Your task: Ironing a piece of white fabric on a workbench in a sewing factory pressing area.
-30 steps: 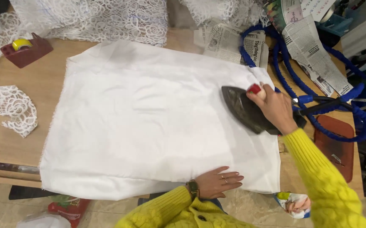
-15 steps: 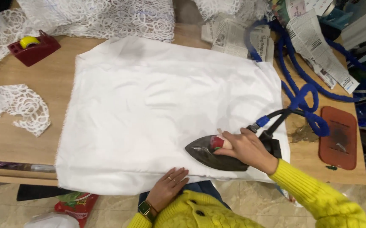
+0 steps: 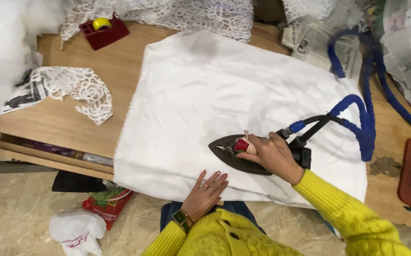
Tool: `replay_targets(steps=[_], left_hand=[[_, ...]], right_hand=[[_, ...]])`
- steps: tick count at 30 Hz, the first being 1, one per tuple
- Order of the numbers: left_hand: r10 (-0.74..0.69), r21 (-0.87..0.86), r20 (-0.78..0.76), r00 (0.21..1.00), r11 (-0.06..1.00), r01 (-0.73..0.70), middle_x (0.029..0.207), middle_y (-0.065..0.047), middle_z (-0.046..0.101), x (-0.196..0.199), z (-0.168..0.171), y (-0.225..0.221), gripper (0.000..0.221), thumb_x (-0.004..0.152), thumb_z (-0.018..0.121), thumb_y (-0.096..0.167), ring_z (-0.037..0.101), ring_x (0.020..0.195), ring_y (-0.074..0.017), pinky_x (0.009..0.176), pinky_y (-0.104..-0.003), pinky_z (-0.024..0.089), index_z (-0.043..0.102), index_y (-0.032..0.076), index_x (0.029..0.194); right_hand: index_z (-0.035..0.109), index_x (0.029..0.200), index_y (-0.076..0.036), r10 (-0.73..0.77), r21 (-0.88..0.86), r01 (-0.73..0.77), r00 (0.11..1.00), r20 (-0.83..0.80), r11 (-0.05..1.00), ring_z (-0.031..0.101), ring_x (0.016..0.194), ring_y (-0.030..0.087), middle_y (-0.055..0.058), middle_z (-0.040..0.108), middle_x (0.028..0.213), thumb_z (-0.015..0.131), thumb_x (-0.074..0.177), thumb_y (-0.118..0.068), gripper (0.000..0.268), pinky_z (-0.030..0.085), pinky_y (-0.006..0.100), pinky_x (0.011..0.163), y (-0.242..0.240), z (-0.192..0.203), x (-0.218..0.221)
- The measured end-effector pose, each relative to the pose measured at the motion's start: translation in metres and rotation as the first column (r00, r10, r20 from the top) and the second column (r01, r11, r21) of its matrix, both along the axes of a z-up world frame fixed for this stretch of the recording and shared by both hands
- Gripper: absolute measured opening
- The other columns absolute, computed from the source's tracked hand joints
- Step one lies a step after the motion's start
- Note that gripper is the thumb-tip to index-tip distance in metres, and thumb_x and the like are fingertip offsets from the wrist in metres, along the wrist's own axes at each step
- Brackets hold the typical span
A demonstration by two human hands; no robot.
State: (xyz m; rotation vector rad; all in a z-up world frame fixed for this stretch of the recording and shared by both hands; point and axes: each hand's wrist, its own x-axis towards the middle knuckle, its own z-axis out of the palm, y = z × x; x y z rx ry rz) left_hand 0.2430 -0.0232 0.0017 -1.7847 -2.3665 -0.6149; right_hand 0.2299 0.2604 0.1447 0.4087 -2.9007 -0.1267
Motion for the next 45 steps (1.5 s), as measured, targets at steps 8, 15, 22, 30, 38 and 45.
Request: replay_targets(steps=[8, 15, 22, 30, 38, 45], left_hand=[[-0.061, -0.039, 0.057, 0.996, 0.997, 0.064, 0.166, -0.005, 0.034, -0.013, -0.02, -0.009, 0.073, 0.095, 0.071, 0.029, 0.031, 0.153, -0.0259, 0.125, -0.054, 0.018, 0.038, 0.016, 0.159], [-0.114, -0.083, 0.044, 0.993, 0.99, 0.117, 0.166, -0.006, 0.035, -0.018, -0.022, -0.005, 0.073, 0.095, 0.068, 0.031, 0.032, 0.152, -0.0287, 0.123, -0.056, 0.019, 0.038, 0.015, 0.159], [-0.304, -0.151, 0.014, 0.952, 0.941, 0.303, 0.155, -0.005, 0.048, -0.016, -0.018, 0.05, 0.058, 0.089, 0.068, 0.019, 0.04, 0.146, -0.023, 0.12, -0.044, 0.033, 0.051, 0.017, 0.145], [-0.284, 0.376, -0.061, 0.957, 0.882, 0.286, 0.151, -0.012, 0.058, 0.008, -0.077, 0.065, 0.038, 0.105, 0.054, 0.009, 0.054, 0.14, -0.0282, 0.119, -0.042, 0.042, 0.057, 0.005, 0.143], [-0.38, 0.159, 0.059, 0.923, 0.916, 0.367, 0.165, -0.01, 0.039, 0.012, -0.099, 0.064, 0.089, 0.077, 0.076, 0.014, 0.036, 0.153, -0.0281, 0.13, -0.043, 0.026, 0.039, 0.005, 0.157], [-0.4, 0.089, 0.132, 0.907, 0.916, 0.391, 0.167, -0.009, 0.036, 0.007, -0.088, 0.061, 0.104, 0.067, 0.087, 0.018, 0.032, 0.155, -0.0265, 0.132, -0.042, 0.022, 0.037, 0.007, 0.158]], right_hand=[[0.072, 0.119, -0.007, -0.137, 0.124, 0.135, 0.991, 0.005, 0.983, 0.052, 0.036, 0.012, -0.001, 0.049, 0.036, 0.061, 0.091, -0.07, 0.07, 0.046, 0.027, 0.073, -0.014, -0.006, -0.008], [0.073, 0.12, -0.008, -0.2, 0.124, 0.204, 0.979, -0.037, 0.971, 0.048, 0.035, 0.011, -0.002, 0.047, 0.036, 0.061, 0.093, -0.069, 0.068, 0.045, 0.026, 0.07, -0.016, -0.007, -0.015], [0.072, 0.117, -0.006, -0.181, 0.088, 0.188, 0.98, -0.083, 0.978, 0.056, 0.04, 0.02, 0.001, 0.05, 0.038, 0.063, 0.092, -0.067, 0.067, 0.05, 0.031, 0.072, -0.016, -0.009, -0.016], [0.071, 0.102, -0.012, -0.299, -0.045, 0.307, 0.946, 0.126, 0.951, 0.07, 0.054, 0.021, 0.006, 0.067, 0.053, 0.07, 0.081, -0.071, 0.063, 0.047, 0.031, 0.07, -0.022, 0.002, -0.015], [0.068, 0.097, -0.013, -0.263, 0.02, 0.265, 0.963, -0.064, 0.964, 0.071, 0.054, 0.02, 0.006, 0.068, 0.056, 0.066, 0.084, -0.073, 0.061, 0.05, 0.032, 0.073, -0.013, 0.002, -0.036], [0.068, 0.097, -0.014, -0.274, 0.006, 0.276, 0.955, -0.112, 0.961, 0.071, 0.056, 0.02, 0.005, 0.068, 0.057, 0.067, 0.086, -0.072, 0.059, 0.05, 0.031, 0.075, 0.005, -0.006, -0.068]])
